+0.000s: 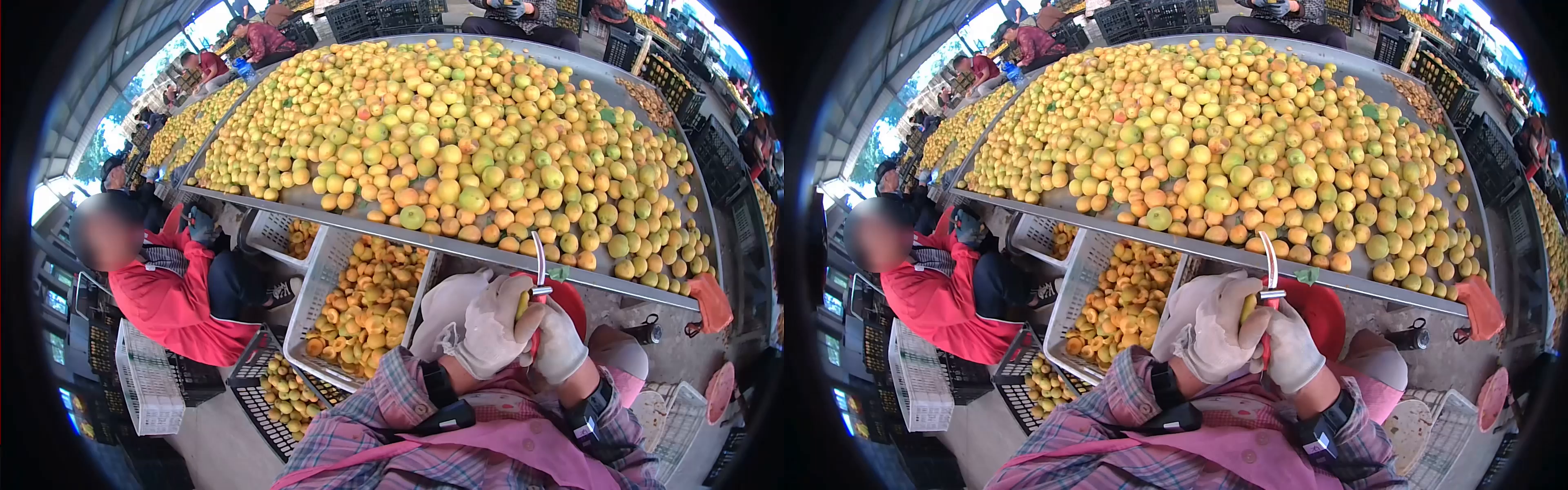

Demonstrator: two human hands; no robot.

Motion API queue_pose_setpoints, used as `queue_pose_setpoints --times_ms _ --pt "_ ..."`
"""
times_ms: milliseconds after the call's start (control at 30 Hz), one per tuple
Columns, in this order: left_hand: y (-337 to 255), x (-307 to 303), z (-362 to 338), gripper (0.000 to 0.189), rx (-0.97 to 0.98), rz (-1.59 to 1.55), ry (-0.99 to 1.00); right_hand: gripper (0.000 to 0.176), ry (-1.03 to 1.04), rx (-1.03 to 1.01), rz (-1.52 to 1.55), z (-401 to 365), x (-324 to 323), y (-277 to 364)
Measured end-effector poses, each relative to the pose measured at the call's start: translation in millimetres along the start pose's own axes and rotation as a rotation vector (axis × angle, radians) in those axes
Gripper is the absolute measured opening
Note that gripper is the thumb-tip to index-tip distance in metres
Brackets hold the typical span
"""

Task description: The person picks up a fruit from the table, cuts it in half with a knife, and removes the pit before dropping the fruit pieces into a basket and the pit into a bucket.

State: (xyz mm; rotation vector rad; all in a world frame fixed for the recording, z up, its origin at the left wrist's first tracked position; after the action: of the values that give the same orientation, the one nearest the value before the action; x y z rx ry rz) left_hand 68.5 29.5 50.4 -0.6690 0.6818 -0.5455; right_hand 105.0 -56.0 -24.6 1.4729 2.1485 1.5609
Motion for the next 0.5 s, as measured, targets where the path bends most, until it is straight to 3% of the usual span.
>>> queue_pose_setpoints --times_ms 167,200,300,367,433,500 --pt "3.5 -8.7 -0.6 0.020 0.010 -0.045 -0.094 0.024 -0.157 -0.024 0.012 0.0 6.6 3.1" --pt "14.3 -5.1 -4.3 0.018 -0.099 -0.088 -0.103 0.022 -0.185 -0.002 0.006 -0.7 4.8 2.7" --pt "21.2 -0.6 -9.5 0.019 -0.172 -0.094 -0.115 0.018 -0.201 0.020 0.095 0.6 3.4 -1.9" --pt "23.0 5.2 -12.5 0.021 -0.200 -0.136 -0.105 0.019 -0.191 0.009 0.128 3.8 -1.0 -6.1" --pt "34.8 14.9 -19.6 0.033 -0.376 -0.223 -0.034 0.021 -0.206 -0.072 -0.017 5.2 -6.4 -1.4" --pt "49.4 25.1 -29.5 0.041 -0.396 -0.274 -0.063 0.026 -0.202 -0.048 0.016 10.9 -16.0 -13.4"
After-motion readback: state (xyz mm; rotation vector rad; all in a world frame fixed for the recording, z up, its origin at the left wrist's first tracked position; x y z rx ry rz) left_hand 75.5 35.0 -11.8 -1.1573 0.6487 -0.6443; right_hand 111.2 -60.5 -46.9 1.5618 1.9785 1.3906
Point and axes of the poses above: each hand's wrist, its own z-axis towards the middle knuckle, its own x-axis out of the palm, y = z × x, the point moved 9 cm from there along z, towards the middle knuckle, and after that the axes turned 4 degrees about -y, right-handed, at the moved point
